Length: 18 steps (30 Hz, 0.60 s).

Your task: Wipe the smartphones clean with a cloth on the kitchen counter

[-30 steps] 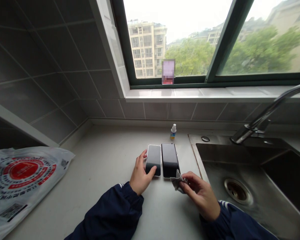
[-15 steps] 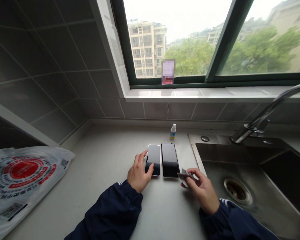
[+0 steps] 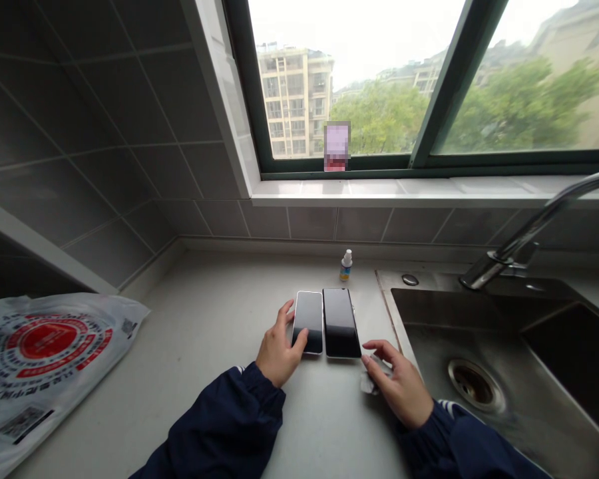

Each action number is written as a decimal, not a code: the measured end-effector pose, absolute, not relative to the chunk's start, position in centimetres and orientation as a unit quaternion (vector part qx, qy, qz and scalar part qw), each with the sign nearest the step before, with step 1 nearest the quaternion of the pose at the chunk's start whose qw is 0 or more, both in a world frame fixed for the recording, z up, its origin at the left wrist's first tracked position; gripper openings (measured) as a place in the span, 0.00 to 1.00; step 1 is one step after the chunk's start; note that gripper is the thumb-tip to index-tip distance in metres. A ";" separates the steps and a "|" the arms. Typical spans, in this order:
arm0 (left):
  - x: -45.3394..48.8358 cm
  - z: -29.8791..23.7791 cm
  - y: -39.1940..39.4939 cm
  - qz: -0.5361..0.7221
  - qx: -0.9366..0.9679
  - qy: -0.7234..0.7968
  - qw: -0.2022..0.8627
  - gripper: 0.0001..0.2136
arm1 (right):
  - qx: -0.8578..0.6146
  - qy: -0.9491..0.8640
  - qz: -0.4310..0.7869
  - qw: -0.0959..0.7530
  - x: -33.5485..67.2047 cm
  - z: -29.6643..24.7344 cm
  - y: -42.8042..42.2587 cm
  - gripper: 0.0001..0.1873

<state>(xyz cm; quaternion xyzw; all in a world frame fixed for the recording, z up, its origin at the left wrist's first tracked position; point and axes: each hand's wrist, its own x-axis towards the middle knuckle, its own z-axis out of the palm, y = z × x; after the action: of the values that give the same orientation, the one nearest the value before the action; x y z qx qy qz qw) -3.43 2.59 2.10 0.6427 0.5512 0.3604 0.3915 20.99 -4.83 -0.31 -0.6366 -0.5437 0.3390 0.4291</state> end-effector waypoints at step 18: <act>-3.1 2.6 2.1 0.362 0.634 0.543 0.414 0.29 | -0.606 -0.450 0.483 0.443 19.8 -0.5 -5.1 0.25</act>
<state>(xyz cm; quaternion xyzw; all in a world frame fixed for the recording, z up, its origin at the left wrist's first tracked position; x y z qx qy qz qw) -3.13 2.12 2.59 0.6341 0.5434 0.3617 0.4144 19.77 -5.07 -0.45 -0.6065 -0.4502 0.4830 0.4430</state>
